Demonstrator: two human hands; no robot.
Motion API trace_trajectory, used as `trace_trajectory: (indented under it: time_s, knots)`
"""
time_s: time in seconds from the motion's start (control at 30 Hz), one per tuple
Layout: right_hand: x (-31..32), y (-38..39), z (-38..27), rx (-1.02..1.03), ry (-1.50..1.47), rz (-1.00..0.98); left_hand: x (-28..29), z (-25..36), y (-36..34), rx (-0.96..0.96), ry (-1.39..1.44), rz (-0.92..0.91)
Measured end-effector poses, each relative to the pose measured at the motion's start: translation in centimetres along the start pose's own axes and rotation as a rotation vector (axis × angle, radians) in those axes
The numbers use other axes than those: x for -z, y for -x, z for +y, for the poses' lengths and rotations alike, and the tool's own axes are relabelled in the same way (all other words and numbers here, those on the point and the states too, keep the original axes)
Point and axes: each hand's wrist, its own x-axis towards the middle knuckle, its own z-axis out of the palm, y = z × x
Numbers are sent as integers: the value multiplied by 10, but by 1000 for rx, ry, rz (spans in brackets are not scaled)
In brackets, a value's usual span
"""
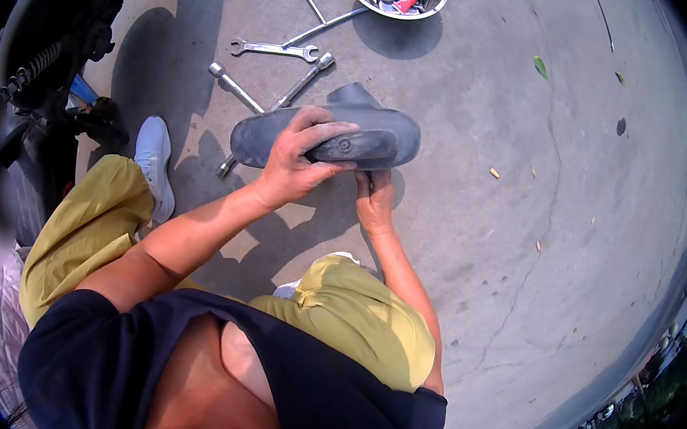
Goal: The person removes a plastic cover from the rear of a scooter using a screwdriver, then reattaches it and tightens the screws. The person works on the scooter's rear fender area while sitting on the ground.
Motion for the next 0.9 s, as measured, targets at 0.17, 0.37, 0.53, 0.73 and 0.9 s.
trace_trajectory:
  time_s: [0.17, 0.37, 0.53, 0.73, 0.9]
  knots:
    - [0, -2, 2, 25, 28, 5, 4, -1, 2, -19, -20, -7]
    - [-2, -4, -6, -12, -5, 15, 7, -2, 4, -14, -7, -13]
    - [-4, 1, -5, -13, 81, -29, 10, -6, -1, 81, 83, -6]
    - [1, -7, -31, -151, -21, -109, 18, -10, -12, 299, 264, -47]
    - [27, -14, -68, -188, 107, -254, 20, -27, -20, 562, 508, 109]
